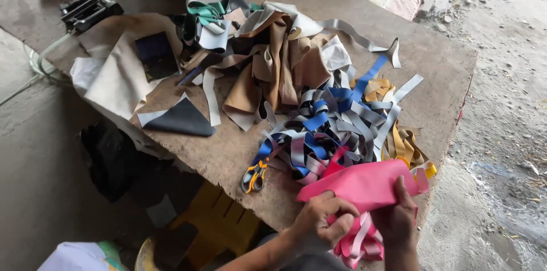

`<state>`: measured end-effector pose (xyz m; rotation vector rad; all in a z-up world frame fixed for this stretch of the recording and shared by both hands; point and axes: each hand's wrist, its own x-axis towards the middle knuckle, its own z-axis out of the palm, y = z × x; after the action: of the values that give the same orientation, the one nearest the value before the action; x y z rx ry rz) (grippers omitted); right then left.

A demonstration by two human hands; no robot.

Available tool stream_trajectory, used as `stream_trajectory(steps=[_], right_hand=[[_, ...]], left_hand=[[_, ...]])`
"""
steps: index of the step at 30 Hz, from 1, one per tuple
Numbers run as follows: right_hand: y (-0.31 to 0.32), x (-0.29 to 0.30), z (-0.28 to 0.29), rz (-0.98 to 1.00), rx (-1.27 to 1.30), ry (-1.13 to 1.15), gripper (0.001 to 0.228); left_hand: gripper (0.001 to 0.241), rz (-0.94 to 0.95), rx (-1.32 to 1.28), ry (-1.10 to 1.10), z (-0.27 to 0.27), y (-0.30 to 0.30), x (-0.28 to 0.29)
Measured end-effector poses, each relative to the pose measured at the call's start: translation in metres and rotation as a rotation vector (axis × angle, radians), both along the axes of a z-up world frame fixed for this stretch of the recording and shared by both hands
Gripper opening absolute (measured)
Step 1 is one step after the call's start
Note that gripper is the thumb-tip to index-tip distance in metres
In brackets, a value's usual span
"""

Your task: The person is cutting a large piece of tan fabric using scissors on a workbench filled with various fabric scraps.

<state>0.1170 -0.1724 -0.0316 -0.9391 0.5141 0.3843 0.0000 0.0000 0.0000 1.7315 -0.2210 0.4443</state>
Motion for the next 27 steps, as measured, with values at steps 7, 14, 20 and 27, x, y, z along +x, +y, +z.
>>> stream_trajectory(steps=[7, 14, 20, 27], right_hand=[[-0.099, 0.032, -0.041, -0.092, -0.215, -0.165, 0.040], [-0.137, 0.037, -0.045, -0.247, -0.671, -0.215, 0.027], [-0.159, 0.055, -0.091, -0.211, -0.589, -0.323, 0.012], [-0.174, 0.025, -0.077, 0.060, -0.297, -0.328, 0.017]], left_hand=[[0.029, -0.028, -0.101, 0.489, -0.021, -0.058, -0.022], [0.028, -0.401, 0.004, 0.210, -0.047, -0.118, -0.029], [0.032, -0.418, -0.015, 0.311, -0.039, -0.125, -0.038], [0.019, -0.097, -0.263, 0.523, -0.021, -0.095, -0.031]])
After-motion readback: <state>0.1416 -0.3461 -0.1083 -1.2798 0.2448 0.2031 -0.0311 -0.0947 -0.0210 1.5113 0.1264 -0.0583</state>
